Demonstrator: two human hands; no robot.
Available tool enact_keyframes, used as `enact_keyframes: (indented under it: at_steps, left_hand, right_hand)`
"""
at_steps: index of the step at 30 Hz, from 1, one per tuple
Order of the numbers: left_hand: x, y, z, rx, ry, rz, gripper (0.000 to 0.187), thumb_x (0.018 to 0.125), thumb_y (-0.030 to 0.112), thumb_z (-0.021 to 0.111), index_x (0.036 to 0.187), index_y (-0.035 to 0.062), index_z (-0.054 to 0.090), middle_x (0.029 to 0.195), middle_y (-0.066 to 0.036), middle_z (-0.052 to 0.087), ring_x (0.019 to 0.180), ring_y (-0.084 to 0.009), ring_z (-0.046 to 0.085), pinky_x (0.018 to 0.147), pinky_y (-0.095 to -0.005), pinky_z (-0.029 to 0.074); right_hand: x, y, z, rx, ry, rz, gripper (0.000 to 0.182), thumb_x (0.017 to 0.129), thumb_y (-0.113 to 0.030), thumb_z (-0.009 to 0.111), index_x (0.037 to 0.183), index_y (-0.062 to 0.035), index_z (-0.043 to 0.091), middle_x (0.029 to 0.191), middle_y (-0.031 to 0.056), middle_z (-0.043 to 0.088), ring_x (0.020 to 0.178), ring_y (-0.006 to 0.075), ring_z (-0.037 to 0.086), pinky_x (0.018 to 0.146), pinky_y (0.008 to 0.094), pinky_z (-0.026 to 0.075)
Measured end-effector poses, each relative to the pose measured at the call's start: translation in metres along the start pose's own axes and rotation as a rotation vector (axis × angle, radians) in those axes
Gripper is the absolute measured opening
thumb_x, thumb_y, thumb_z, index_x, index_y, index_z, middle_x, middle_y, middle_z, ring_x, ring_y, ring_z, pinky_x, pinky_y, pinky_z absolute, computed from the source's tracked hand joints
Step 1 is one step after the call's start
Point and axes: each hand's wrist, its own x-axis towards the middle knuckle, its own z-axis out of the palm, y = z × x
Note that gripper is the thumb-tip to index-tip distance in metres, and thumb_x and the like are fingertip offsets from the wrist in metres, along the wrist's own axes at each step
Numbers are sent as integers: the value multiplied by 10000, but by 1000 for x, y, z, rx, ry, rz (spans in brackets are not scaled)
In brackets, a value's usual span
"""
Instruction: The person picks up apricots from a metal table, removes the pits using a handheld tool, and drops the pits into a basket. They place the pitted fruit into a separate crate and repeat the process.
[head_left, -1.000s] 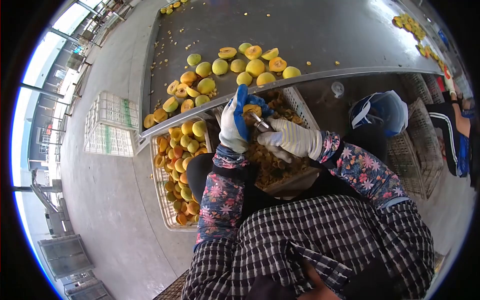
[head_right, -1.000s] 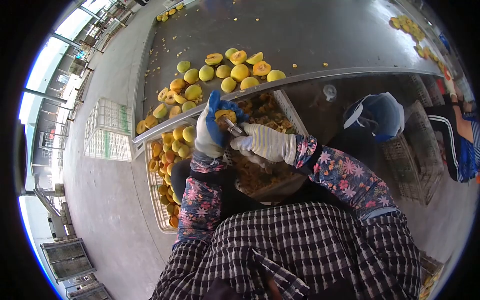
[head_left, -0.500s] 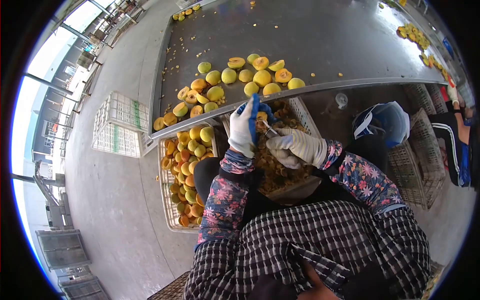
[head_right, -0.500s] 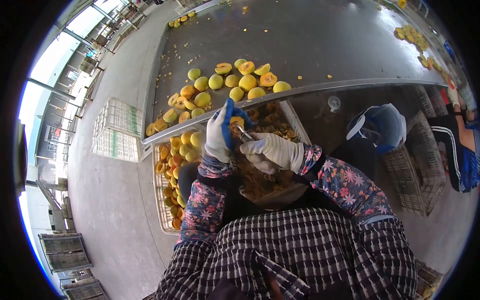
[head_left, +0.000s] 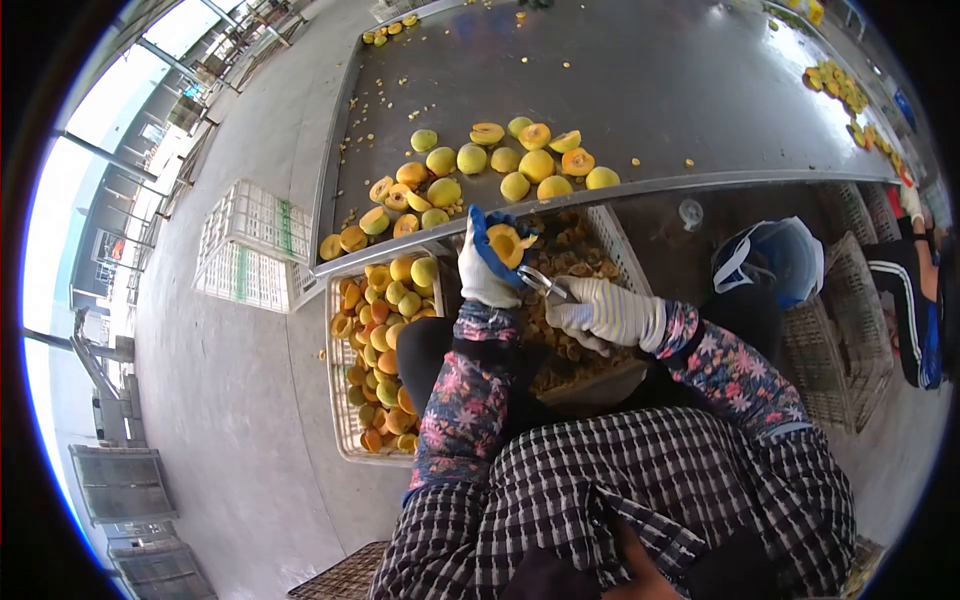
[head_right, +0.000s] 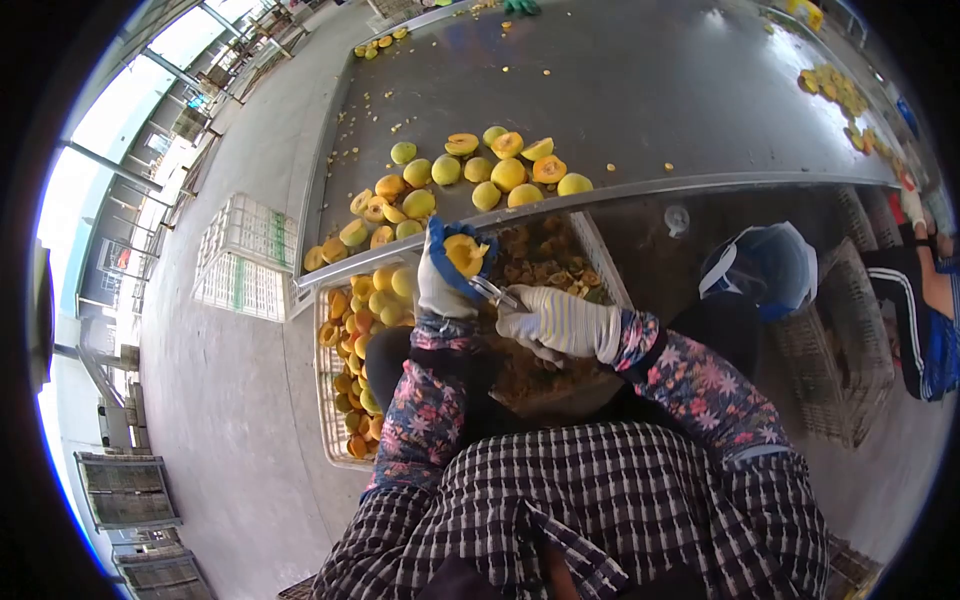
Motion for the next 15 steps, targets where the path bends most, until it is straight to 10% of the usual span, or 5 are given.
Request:
enact_keyframes:
  at_steps: [5, 6, 8, 12, 15]
  left_hand:
    - [-49, 47, 37, 358, 168, 294, 256, 1030, 264, 543, 1115, 44, 640, 957, -87, 649, 901, -216, 641, 846, -375, 562]
    - [-51, 70, 20, 1120, 110, 832, 248, 1017, 242, 565, 1124, 37, 653, 923, -89, 657, 856, -196, 642, 815, -327, 555]
    - [-66, 122, 11, 1551, 47, 899, 262, 990, 231, 605, 1136, 26, 676, 850, -78, 661, 774, -154, 633, 764, -260, 532]
    - [-70, 203, -4, 1851, 156, 254, 345, 944, 301, 656, 1134, 14, 679, 907, -91, 694, 777, -165, 645, 759, -280, 504]
    - [-39, 192, 3, 2138, 48, 595, 381, 915, 335, 672, 1136, 24, 673, 991, -151, 701, 891, -274, 674, 807, -345, 510]
  right_hand:
    - [15, 22, -25, -785, 189, -144, 404, 923, -299, 636, 1130, 37, 550, 993, 254, 667, 975, 383, 655, 871, 440, 497]
    - [12, 20, -29, -909, 192, -88, 410, 928, -315, 625, 1129, 35, 550, 989, 260, 664, 970, 397, 652, 862, 446, 500]
    - [6, 20, -34, -1062, 173, -12, 455, 951, -407, 574, 1155, -1, 542, 950, 281, 665, 939, 458, 638, 830, 495, 506]
    - [0, 18, -26, -1097, 107, -65, 470, 945, -393, 576, 1186, 7, 521, 901, 272, 667, 900, 444, 652, 810, 496, 512]
    - [-3, 8, -20, -1117, 76, -14, 460, 944, -388, 576, 1197, -7, 525, 886, 265, 667, 888, 442, 653, 808, 499, 510]
